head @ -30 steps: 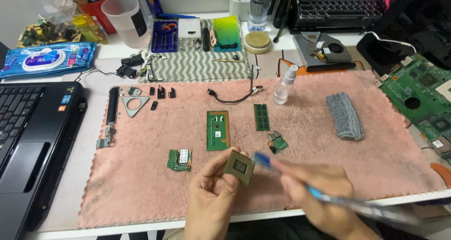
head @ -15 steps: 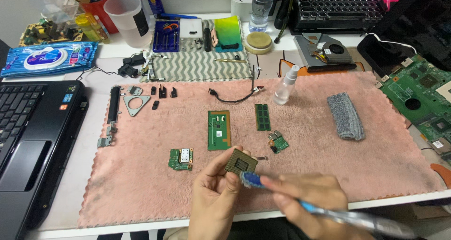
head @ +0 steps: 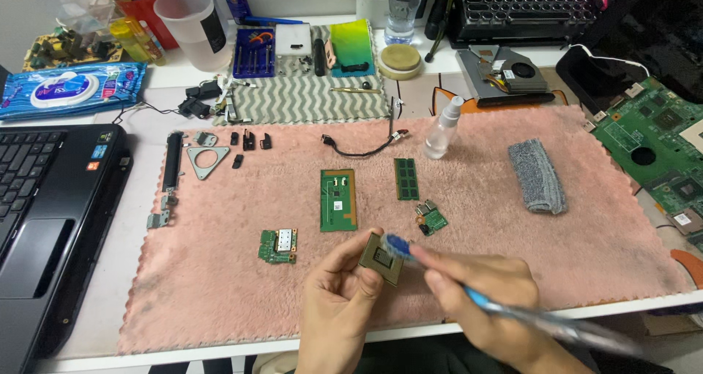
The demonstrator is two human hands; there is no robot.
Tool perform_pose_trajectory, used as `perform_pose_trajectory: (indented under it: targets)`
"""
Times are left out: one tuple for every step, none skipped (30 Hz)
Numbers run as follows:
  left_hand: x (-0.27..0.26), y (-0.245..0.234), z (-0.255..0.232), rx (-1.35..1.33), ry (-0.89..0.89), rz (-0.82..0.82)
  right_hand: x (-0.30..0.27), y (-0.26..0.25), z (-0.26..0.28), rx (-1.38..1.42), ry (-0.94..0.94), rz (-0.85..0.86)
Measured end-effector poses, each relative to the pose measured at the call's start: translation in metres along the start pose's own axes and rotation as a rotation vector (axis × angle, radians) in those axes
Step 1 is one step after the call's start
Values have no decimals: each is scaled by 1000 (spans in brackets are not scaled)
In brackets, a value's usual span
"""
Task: The person uses a toothbrush to scrub various disassembled electronic components on a pink towel. They handle a small circuit board, a CPU, a RAM stick, and a larger green circuit board, brushing each one before placing it back on the towel.
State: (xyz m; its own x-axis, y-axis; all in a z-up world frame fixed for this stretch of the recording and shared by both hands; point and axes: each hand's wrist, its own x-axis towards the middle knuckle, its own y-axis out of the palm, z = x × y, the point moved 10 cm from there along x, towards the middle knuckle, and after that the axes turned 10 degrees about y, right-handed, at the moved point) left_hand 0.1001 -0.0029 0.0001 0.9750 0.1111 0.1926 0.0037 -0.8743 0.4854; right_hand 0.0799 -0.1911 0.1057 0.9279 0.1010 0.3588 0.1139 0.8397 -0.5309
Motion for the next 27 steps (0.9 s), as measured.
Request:
perform_pose_trajectory:
  targets:
    - [0,3,0,-18,-22,15,-5,-1,10,24,-52,-1]
    - [-1,7,0,-36,-45,30,-11,-1,19,48,-105,-3]
    - [-2,7,-1,-35,-47,27,-11,-1,14,49,-102,0]
    - [-2,10,-6,-87,-15,54,-11,2,8,65,-78,33]
    - [-3,14,-10,-141,18,83,-10,4,1,79,-56,65]
    - [-2,14,-11,-141,17,82,-5,4,2,79,-54,66]
    - [-1,9,-10,-59,5,53,2,3,-2,52,-11,45]
    - [-1,5,-9,23,-8,24,9,2,-5,26,32,25]
    - [0,5,-9,23,-8,21,4,2,-4,27,32,28]
    - [0,10,-10,-56,-3,47,-1,1,-1,10,17,21]
    - [-2,14,-10,-134,-1,72,-7,0,1,-6,5,15]
    - [-3,13,-9,-134,-4,68,-9,0,-3,-5,9,19]
    - [-3,12,-10,-157,12,59,-10,3,-3,33,-16,49]
    - [-3,12,-12,-179,29,51,-11,5,-3,70,-41,80]
    - [-3,10,-11,-178,29,50,-5,7,-5,72,-41,81]
    - [-3,7,-7,-142,12,31,1,7,-11,62,10,66]
    - [-3,4,-4,-107,-4,12,8,7,-18,51,60,52]
    - [-2,4,-6,-107,-4,10,5,7,-15,51,60,53]
    - [-2,5,-6,-96,-20,8,1,5,-11,19,42,42]
    - [-2,5,-6,-85,-36,7,-3,4,-7,-12,24,30]
    - [-2,7,-9,-83,-41,5,-6,4,-7,-10,28,32]
    - [-1,15,-18,-142,2,50,-8,6,-6,16,27,55]
    - [1,23,-27,-203,47,99,-10,7,-5,42,22,76]
    - [0,21,-28,-201,45,100,-2,8,-4,43,24,75]
    - [-1,16,-25,-107,29,78,6,6,-5,40,42,57]
    - [-1,12,-23,-14,12,57,14,5,-6,36,60,39]
    - [-1,10,-20,-15,10,58,10,5,-4,35,62,39]
